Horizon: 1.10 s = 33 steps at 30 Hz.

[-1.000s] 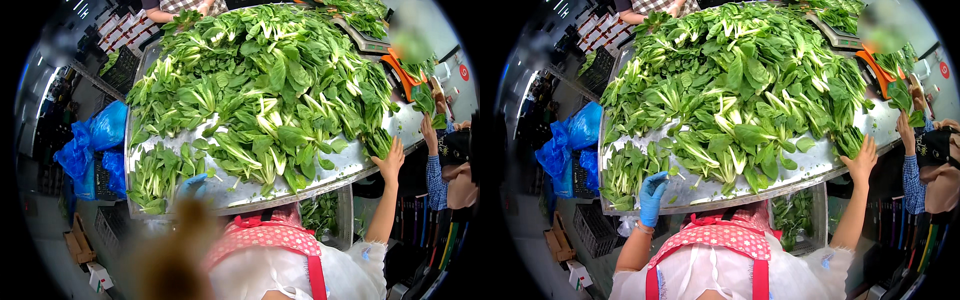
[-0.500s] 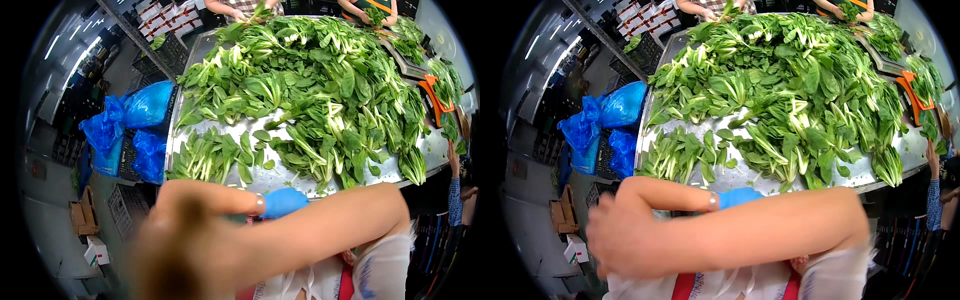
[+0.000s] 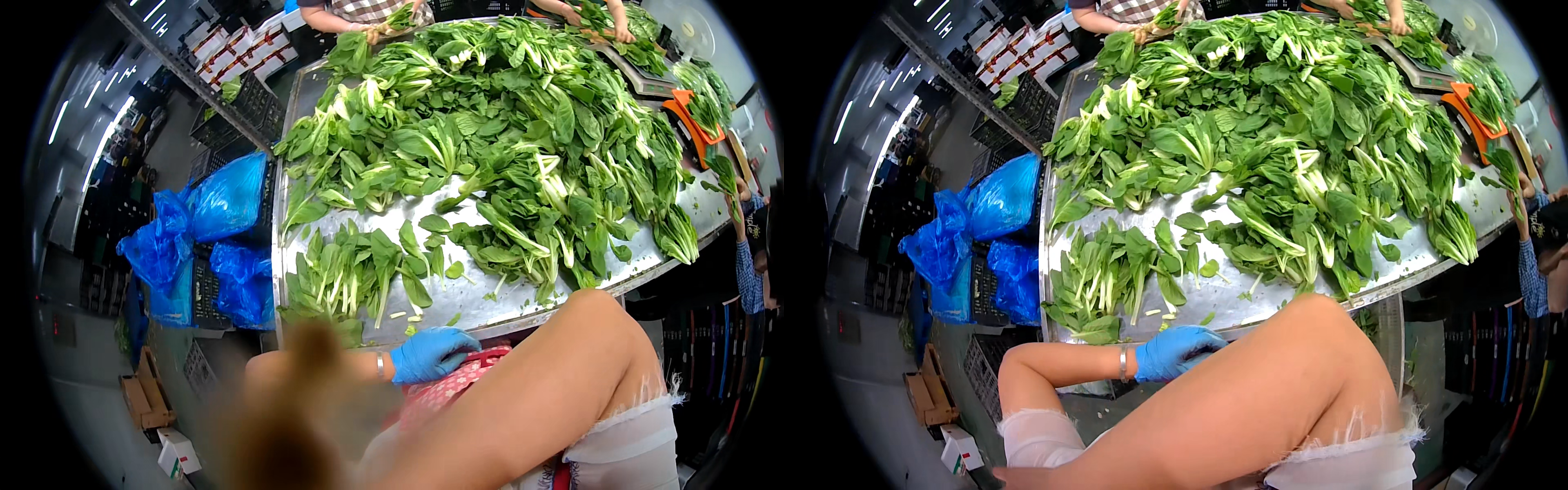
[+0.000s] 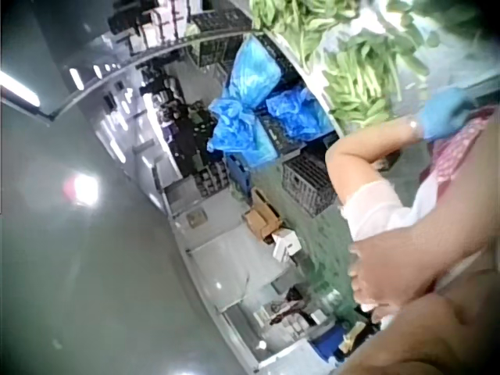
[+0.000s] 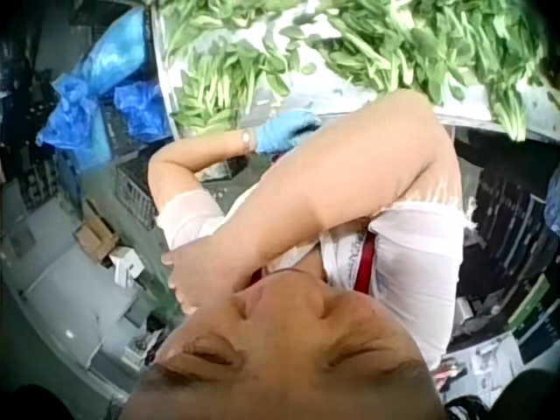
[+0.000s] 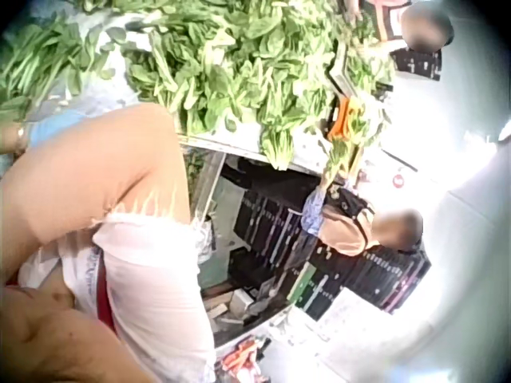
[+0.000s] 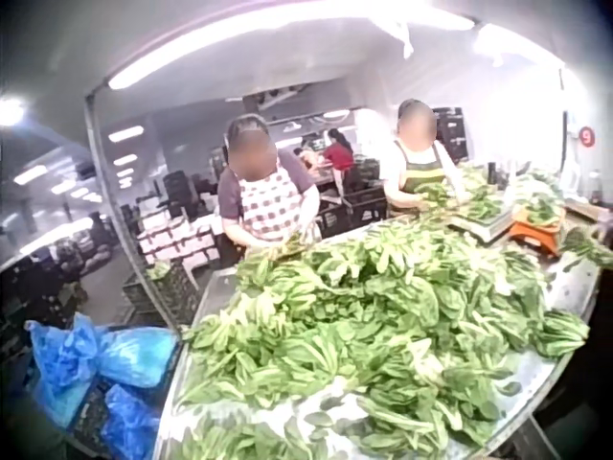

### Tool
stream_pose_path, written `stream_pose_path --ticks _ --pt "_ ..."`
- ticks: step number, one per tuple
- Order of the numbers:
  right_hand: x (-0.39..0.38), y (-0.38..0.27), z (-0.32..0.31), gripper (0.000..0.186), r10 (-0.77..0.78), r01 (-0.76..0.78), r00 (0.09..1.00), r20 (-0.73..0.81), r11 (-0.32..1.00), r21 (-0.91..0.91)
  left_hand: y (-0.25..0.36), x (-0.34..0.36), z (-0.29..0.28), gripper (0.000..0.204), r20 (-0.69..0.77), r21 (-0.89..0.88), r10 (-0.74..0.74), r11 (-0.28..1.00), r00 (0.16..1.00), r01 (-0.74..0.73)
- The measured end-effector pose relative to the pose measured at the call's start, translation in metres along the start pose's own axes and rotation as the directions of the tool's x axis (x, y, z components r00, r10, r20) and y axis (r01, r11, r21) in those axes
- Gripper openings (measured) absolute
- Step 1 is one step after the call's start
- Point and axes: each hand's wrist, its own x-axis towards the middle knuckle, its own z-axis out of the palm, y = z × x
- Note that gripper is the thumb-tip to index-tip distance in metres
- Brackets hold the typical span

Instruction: The person picks up bunches of leafy green vegetables from a pile on a metal table and trims the stems by hand before setting them aside.

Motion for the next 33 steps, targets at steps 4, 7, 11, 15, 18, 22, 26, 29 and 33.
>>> stream_pose_path --ticks 4,7,11,15,18,22,26,29,33 --pt "-0.021 0.017 0.009 0.033 0.508 -0.494 0.853 0.121 0.860 -0.130 0.016 0.005 -0.012 0.026 0.047 0.084 -0.064 0.995 0.997 0.060" --pt "0.018 -0.018 -0.016 0.033 0.848 -0.797 0.496 0.188 0.531 -0.288 0.011 0.011 -0.004 0.023 -0.025 0.003 0.007 1.000 1.000 -0.007" --pt "0.015 -0.019 -0.009 0.033 0.506 -0.438 0.837 0.209 0.848 -0.298 -0.004 0.004 0.001 0.031 -0.067 -0.078 -0.143 0.987 0.987 0.138" --pt "-0.024 -0.038 -0.046 0.033 0.576 -0.672 0.734 -0.360 0.693 -0.260 -0.011 -0.029 -0.033 0.032 -0.601 0.264 -0.023 0.938 0.799 0.226" --pt "-0.103 -0.103 -0.116 0.039 0.629 -0.982 -0.045 -0.776 -0.170 -0.081 -0.040 -0.107 -0.047 0.047 -0.967 0.010 -0.116 0.870 0.225 0.494" --pt "-0.227 -0.226 -0.122 0.061 0.170 -0.670 -0.135 -0.976 -0.741 -0.036 -0.099 -0.169 -0.082 0.051 -0.988 -0.064 -0.134 0.804 0.075 0.592" --pt "-0.285 -0.185 -0.106 0.072 0.011 -0.627 -0.201 -0.979 -0.769 0.121 -0.111 -0.115 -0.080 0.049 -0.925 -0.123 -0.354 0.621 0.136 0.774" --pt "-0.312 -0.125 -0.098 0.081 0.022 -0.740 -0.186 -0.982 -0.661 0.125 -0.130 -0.089 -0.065 0.043 -0.933 -0.084 -0.300 0.719 0.200 0.689" --pt "-0.321 -0.095 -0.100 0.093 -0.042 -0.817 -0.229 -0.973 -0.535 0.215 -0.163 -0.036 -0.040 0.045 -0.915 -0.272 -0.326 0.934 0.238 0.233"
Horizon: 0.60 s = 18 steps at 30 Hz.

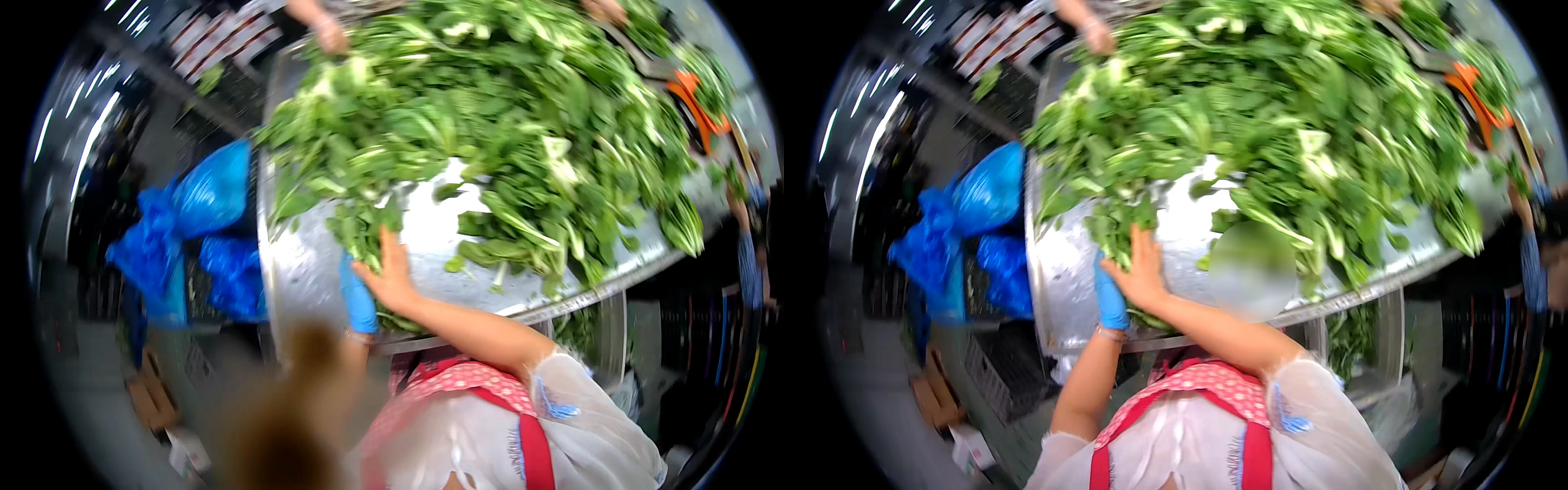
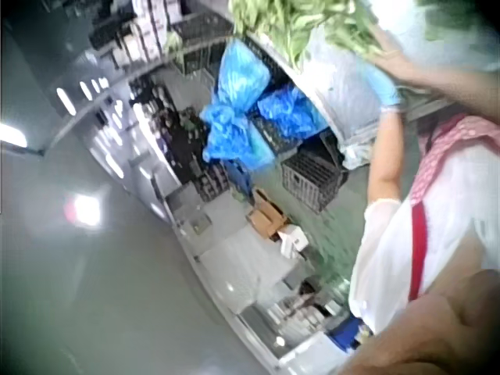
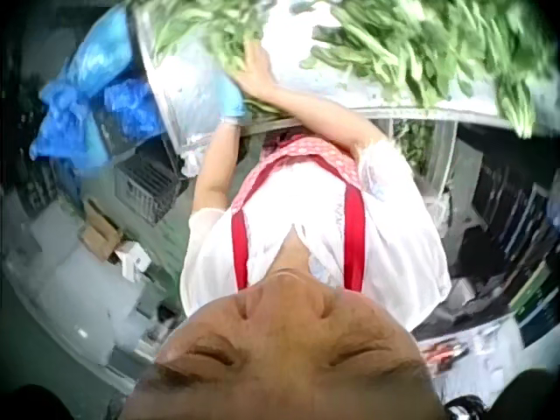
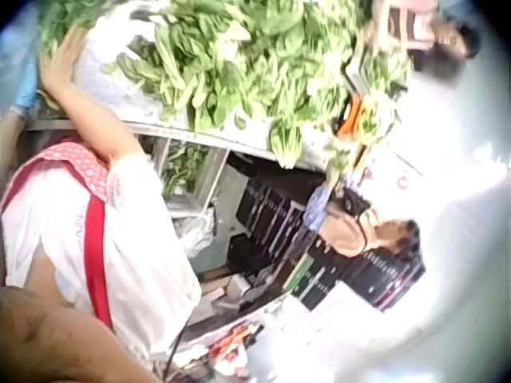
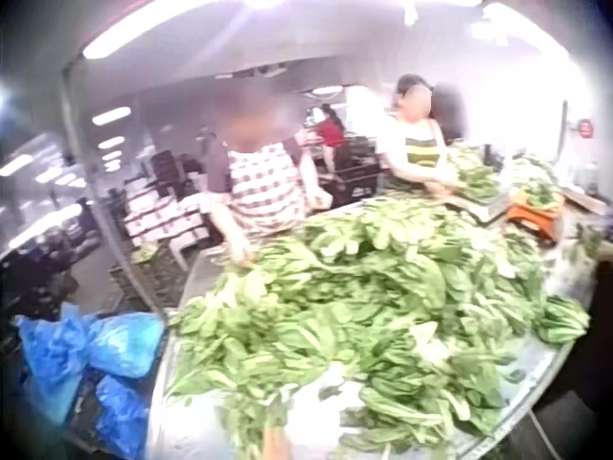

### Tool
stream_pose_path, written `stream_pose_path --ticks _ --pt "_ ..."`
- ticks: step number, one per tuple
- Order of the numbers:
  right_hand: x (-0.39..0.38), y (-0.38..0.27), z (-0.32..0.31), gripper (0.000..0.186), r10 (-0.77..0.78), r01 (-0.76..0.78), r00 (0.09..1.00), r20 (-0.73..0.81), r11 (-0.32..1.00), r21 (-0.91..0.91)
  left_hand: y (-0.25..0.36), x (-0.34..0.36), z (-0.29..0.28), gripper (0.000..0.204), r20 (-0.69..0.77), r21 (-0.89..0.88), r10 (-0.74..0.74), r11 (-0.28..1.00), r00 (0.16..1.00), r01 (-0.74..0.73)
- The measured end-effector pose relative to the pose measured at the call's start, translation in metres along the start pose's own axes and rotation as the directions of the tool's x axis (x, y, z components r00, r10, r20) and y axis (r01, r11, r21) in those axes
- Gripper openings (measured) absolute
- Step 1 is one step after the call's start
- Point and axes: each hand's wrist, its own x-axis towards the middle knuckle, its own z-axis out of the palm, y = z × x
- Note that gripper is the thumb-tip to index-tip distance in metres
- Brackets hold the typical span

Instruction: The person picks up bunches of leafy green vegetables from a pile on a metal table and trims the stems by hand before setting them aside.

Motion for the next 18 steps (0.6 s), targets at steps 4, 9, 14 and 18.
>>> stream_pose_path --ticks 4,9,14,18 --pt "0.001 -0.015 -0.024 0.102 0.050 -0.043 0.999 -0.008 0.926 0.375 0.036 -0.019 0.038 0.049 0.042 -0.147 0.007 0.989 0.999 -0.001" --pt "-0.024 -0.052 -0.105 0.101 0.127 -0.048 0.983 -0.134 0.876 0.480 0.104 -0.047 0.074 0.054 0.271 -0.327 0.124 0.945 0.955 -0.030" --pt "-0.060 -0.041 -0.201 0.089 0.119 0.125 0.917 -0.380 0.820 0.559 0.186 -0.087 0.106 0.059 0.610 -0.539 0.302 0.836 0.733 0.104" --pt "-0.148 -0.025 -0.302 0.044 0.163 -0.053 0.835 -0.525 0.974 0.218 0.245 -0.107 0.131 0.063 0.818 -0.546 0.441 0.797 0.371 0.257"
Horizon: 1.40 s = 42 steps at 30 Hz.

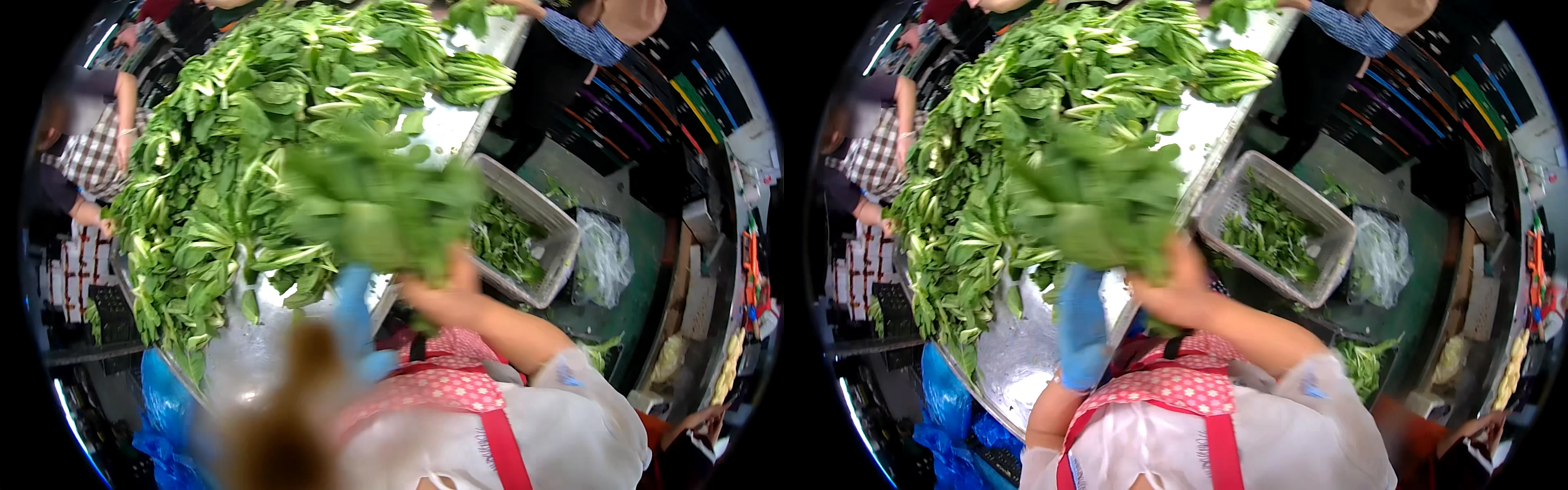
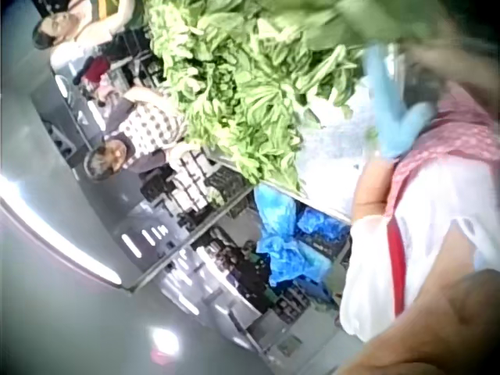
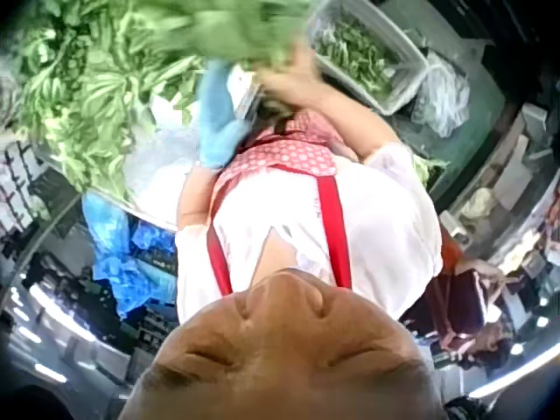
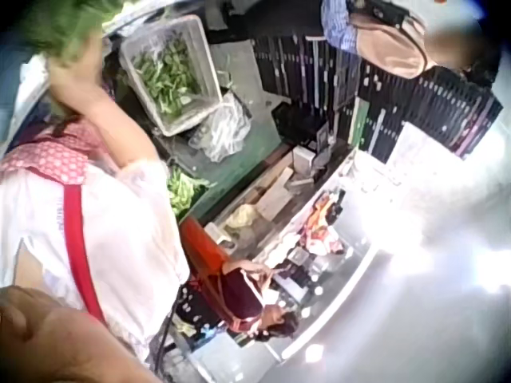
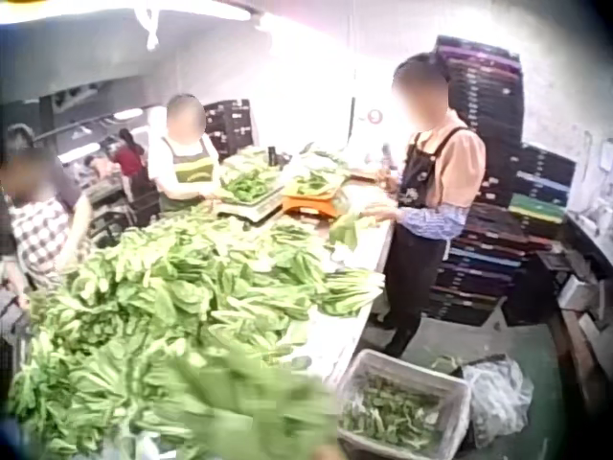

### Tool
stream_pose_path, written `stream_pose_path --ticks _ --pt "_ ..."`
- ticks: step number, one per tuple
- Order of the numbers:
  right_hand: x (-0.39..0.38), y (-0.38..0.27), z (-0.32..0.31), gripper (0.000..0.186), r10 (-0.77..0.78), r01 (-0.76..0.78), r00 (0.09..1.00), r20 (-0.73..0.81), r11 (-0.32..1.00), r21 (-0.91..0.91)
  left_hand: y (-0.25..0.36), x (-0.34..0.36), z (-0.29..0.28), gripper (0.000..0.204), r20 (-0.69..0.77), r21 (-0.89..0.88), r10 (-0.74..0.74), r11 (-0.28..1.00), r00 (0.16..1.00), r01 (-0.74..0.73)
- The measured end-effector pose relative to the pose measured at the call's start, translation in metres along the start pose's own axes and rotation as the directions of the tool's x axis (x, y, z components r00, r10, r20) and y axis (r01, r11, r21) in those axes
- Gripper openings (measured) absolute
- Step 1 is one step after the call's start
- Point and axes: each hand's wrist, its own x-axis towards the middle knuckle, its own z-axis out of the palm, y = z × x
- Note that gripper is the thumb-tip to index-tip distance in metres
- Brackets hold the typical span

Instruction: The person picks up bunches of leafy green vegetables from a pile on a metal table and trims the stems by hand before setting them aside.

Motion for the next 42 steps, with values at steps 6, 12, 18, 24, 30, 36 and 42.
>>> stream_pose_path --ticks 6,12,18,24,30,36,42 --pt "-0.052 0.098 -0.147 0.059 -0.117 -0.060 0.862 -0.494 0.943 -0.328 -0.003 0.052 0.007 0.060 0.313 0.365 -0.113 0.931 0.943 -0.009" --pt "-0.026 0.104 -0.169 0.081 0.030 -0.261 0.956 -0.293 0.543 -0.798 -0.014 0.037 -0.042 0.084 0.076 0.918 -0.008 0.390 0.997 -0.067" --pt "0.077 0.043 -0.072 0.028 -0.313 0.390 0.919 0.242 0.814 -0.431 -0.031 0.048 -0.079 0.095 0.034 0.998 -0.199 -0.040 0.979 -0.042" --pt "0.166 0.038 0.047 0.055 -0.384 0.584 0.784 0.489 0.724 -0.367 -0.073 0.049 -0.094 0.051 0.013 0.993 -0.194 -0.113 0.981 -0.035" --pt "0.190 0.049 0.066 0.058 -0.263 0.508 0.854 0.450 0.609 -0.609 -0.082 0.015 -0.105 0.044 0.102 0.990 -0.057 -0.089 0.993 -0.107" --pt "0.185 0.096 0.010 0.028 -0.319 0.387 0.922 0.219 0.777 -0.496 -0.067 -0.031 -0.106 0.046 0.020 0.992 -0.113 -0.121 0.993 -0.034" --pt "0.174 0.061 -0.018 0.041 -0.217 0.327 0.944 0.249 0.728 -0.603 -0.065 -0.037 -0.102 0.054 -0.147 0.989 -0.072 -0.019 0.986 0.146"
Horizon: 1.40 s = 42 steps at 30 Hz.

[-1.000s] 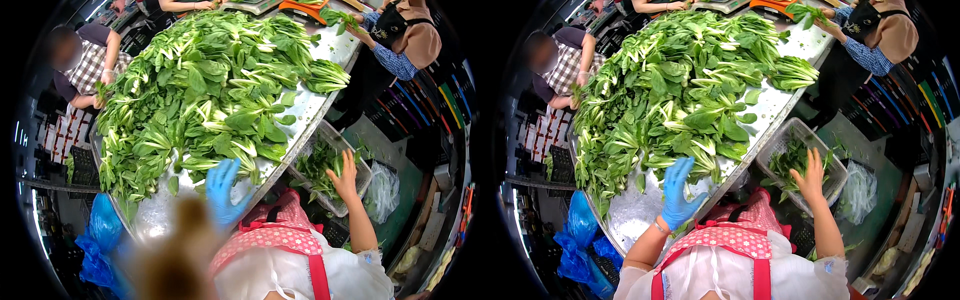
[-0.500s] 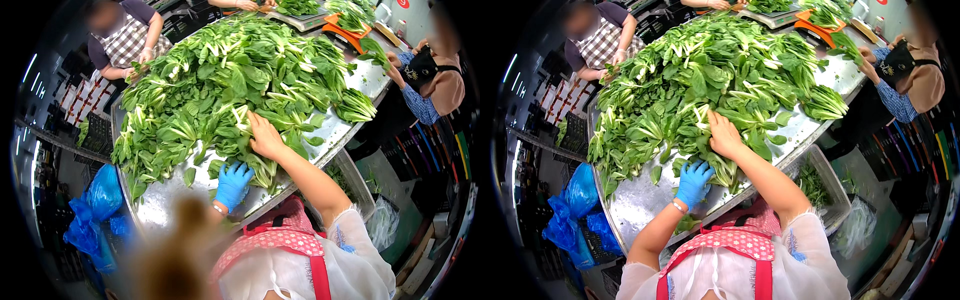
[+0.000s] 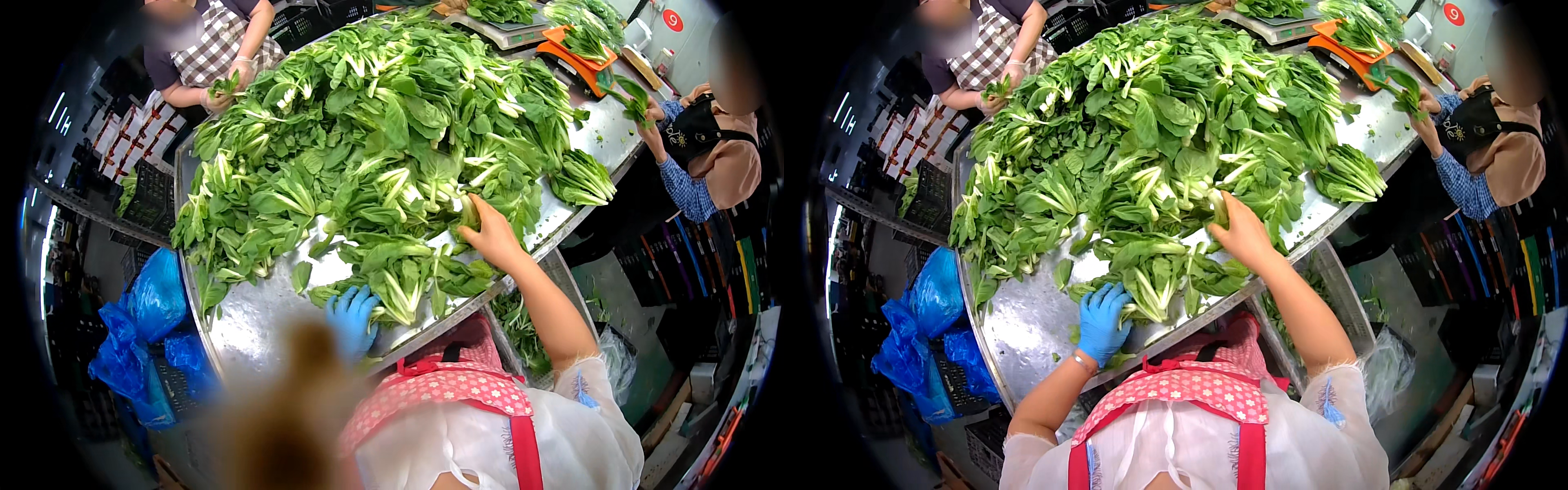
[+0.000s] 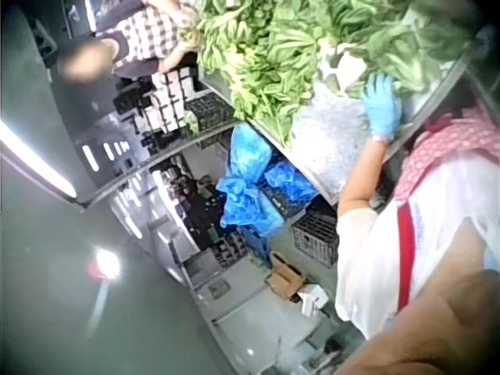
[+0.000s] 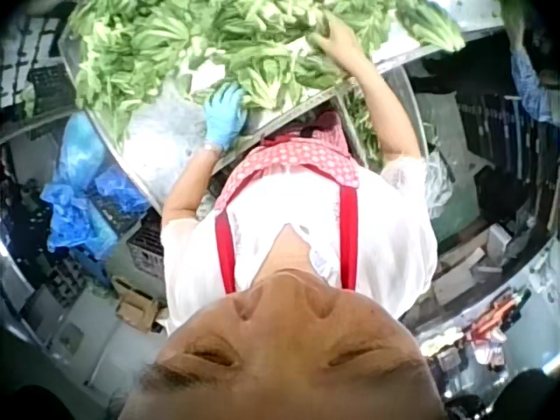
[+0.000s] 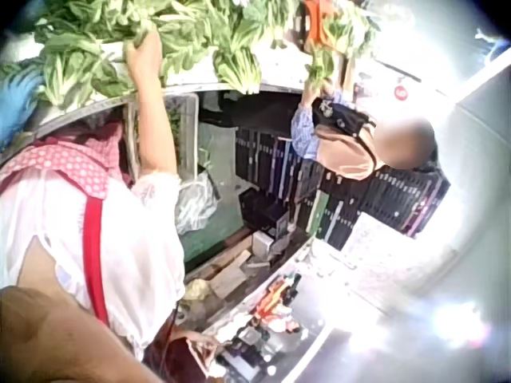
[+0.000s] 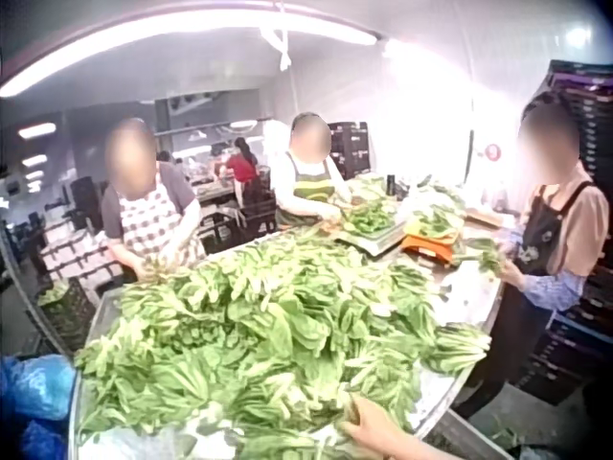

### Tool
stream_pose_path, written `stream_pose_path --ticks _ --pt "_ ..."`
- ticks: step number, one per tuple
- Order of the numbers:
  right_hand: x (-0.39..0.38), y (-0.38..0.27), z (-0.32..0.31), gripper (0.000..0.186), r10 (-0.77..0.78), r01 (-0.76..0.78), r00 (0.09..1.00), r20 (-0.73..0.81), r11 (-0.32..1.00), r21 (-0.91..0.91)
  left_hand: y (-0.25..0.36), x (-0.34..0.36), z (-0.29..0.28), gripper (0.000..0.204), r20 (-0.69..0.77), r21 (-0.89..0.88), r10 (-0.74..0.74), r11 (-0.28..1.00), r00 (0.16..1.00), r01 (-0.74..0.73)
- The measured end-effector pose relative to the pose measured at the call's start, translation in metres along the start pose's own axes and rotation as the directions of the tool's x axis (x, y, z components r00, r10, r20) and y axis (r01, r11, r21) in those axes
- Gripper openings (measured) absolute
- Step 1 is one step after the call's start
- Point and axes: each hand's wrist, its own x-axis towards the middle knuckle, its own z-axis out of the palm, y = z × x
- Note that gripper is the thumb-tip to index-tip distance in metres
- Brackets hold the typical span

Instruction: The person picks up bunches of leafy green vegetables from a pile on a metal table and trims the stems by hand before setting them aside.

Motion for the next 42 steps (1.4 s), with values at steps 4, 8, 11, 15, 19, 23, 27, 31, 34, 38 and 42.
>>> stream_pose_path --ticks 4,8,11,15,19,23,27,31,34,38,42 --pt "-0.013 -0.042 -0.012 0.041 -0.217 0.205 0.975 -0.046 0.961 -0.186 0.011 0.009 -0.015 0.068 0.043 0.029 -0.018 0.999 0.999 0.017" --pt "-0.011 -0.055 0.010 0.033 -0.277 0.215 0.948 0.157 0.921 0.324 0.034 0.030 -0.059 0.072 0.102 -0.111 0.007 0.994 0.995 0.005" --pt "0.016 -0.048 0.034 0.044 -0.227 0.210 0.972 0.067 0.956 0.203 0.043 0.074 -0.076 0.072 -0.045 -0.255 0.078 0.963 0.996 -0.087" --pt "0.052 -0.041 0.042 0.084 0.021 0.042 0.977 0.213 0.956 -0.291 0.036 0.152 -0.060 0.083 -0.151 -0.214 -0.009 0.976 0.988 -0.024" --pt "0.060 -0.018 0.044 0.092 0.041 0.088 0.959 0.281 0.898 -0.430 0.021 0.205 -0.020 0.105 0.135 0.220 -0.087 0.974 0.987 0.056" --pt "0.085 -0.012 0.047 0.090 0.040 0.020 0.989 0.142 0.917 -0.398 0.025 0.230 -0.018 0.095 0.256 0.217 -0.121 0.974 0.959 0.065" --pt "0.083 -0.001 0.064 0.081 -0.050 0.067 0.997 0.057 0.932 -0.356 0.027 0.238 -0.004 0.090 0.188 0.323 -0.114 0.945 0.976 0.049" --pt "0.076 -0.006 0.062 0.068 -0.150 0.148 0.989 0.010 0.963 -0.225 0.013 0.230 0.001 0.092 0.144 0.289 -0.040 0.957 0.989 -0.003" --pt "0.073 -0.025 0.054 0.063 -0.145 0.145 0.989 0.016 0.964 -0.222 -0.001 0.222 -0.014 0.085 0.073 0.191 0.079 0.977 0.994 -0.092" --pt "0.075 -0.066 0.041 0.058 -0.115 0.120 0.993 0.038 0.976 -0.184 -0.029 0.212 -0.041 0.076 -0.023 0.042 0.243 0.969 0.970 -0.242" --pt "0.083 -0.102 0.004 0.056 -0.095 0.105 0.991 0.097 0.989 -0.104 -0.033 0.211 -0.089 0.072 -0.061 -0.014 0.281 0.959 0.958 -0.282"
